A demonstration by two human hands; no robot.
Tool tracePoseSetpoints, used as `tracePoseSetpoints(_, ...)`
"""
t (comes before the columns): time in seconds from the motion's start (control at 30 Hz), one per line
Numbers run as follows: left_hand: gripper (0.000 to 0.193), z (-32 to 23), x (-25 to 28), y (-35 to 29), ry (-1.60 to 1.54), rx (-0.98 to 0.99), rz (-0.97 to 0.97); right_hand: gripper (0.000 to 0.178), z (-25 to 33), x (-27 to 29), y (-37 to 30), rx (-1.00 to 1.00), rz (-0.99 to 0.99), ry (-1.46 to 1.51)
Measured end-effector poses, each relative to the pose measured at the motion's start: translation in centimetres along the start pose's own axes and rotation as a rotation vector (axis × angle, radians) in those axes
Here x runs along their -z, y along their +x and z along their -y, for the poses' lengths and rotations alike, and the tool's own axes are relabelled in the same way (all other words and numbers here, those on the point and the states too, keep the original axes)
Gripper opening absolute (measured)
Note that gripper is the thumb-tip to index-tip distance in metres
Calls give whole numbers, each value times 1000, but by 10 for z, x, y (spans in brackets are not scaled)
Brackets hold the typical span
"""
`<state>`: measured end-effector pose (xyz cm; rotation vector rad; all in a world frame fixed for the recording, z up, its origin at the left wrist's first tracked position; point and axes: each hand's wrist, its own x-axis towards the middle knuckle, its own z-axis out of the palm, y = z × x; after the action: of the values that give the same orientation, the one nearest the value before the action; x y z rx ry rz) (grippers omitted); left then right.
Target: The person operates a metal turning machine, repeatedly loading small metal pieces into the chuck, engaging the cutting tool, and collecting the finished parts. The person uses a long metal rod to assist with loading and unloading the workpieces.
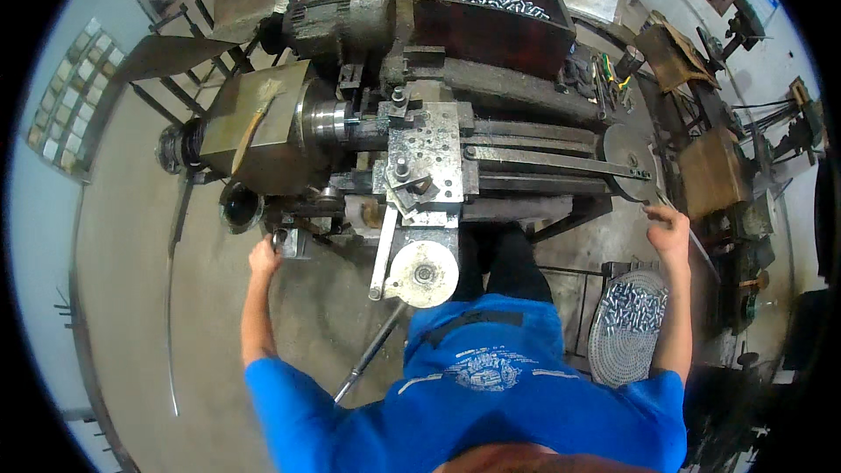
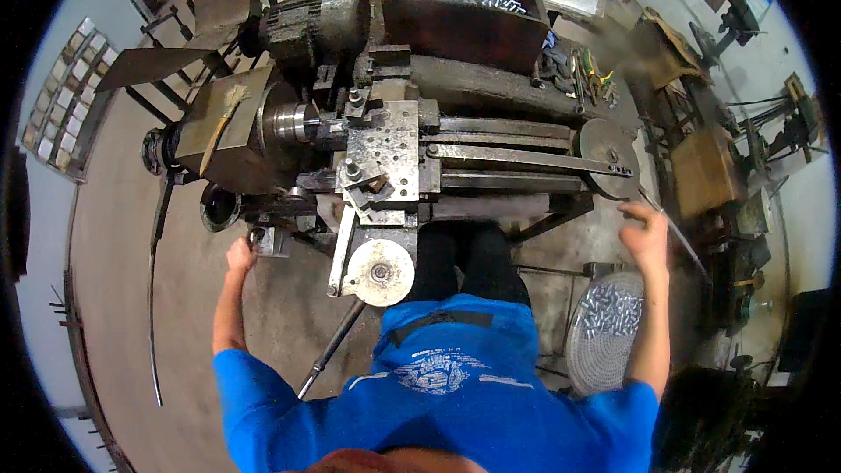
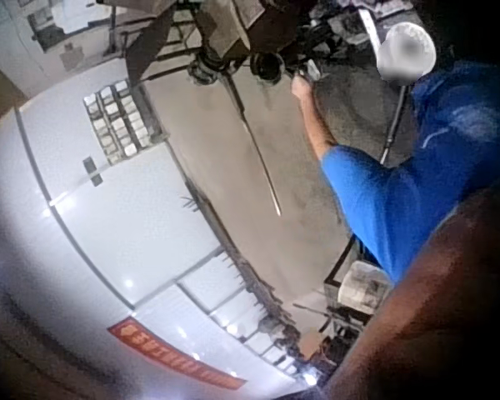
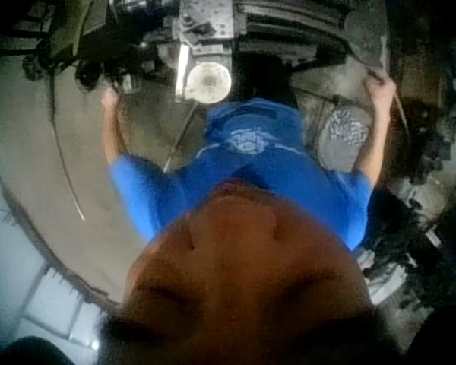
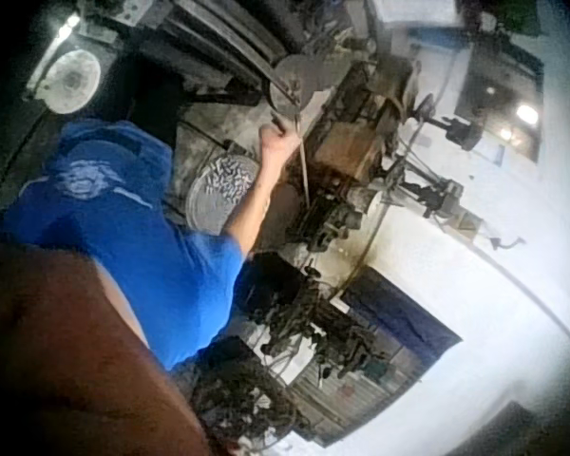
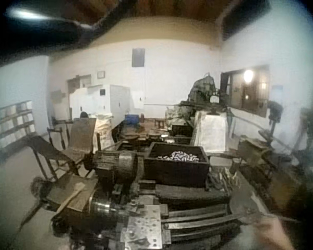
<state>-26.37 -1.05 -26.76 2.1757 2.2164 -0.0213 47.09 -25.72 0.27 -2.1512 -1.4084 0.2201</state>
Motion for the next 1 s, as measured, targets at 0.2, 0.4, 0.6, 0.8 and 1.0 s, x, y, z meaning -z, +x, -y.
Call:
tracePoseSetpoints(0.2,26,-15,33,-1,151,92,76,48,-90,7,13,-227,-56,-125)
tracePoseSetpoints(0.4,43,13,43,-74,-197,163,209,73,-230,24,34,-374,-64,-573)
tracePoseSetpoints(0.6,42,-73,131,-178,-499,114,584,65,-328,43,25,-732,225,-747)
tracePoseSetpoints(0.8,38,-178,197,-226,-777,14,776,48,-410,73,-18,-736,67,-700)
tracePoseSetpoints(1.0,32,-191,174,-232,-445,-76,733,43,-346,68,-31,-762,143,-784)
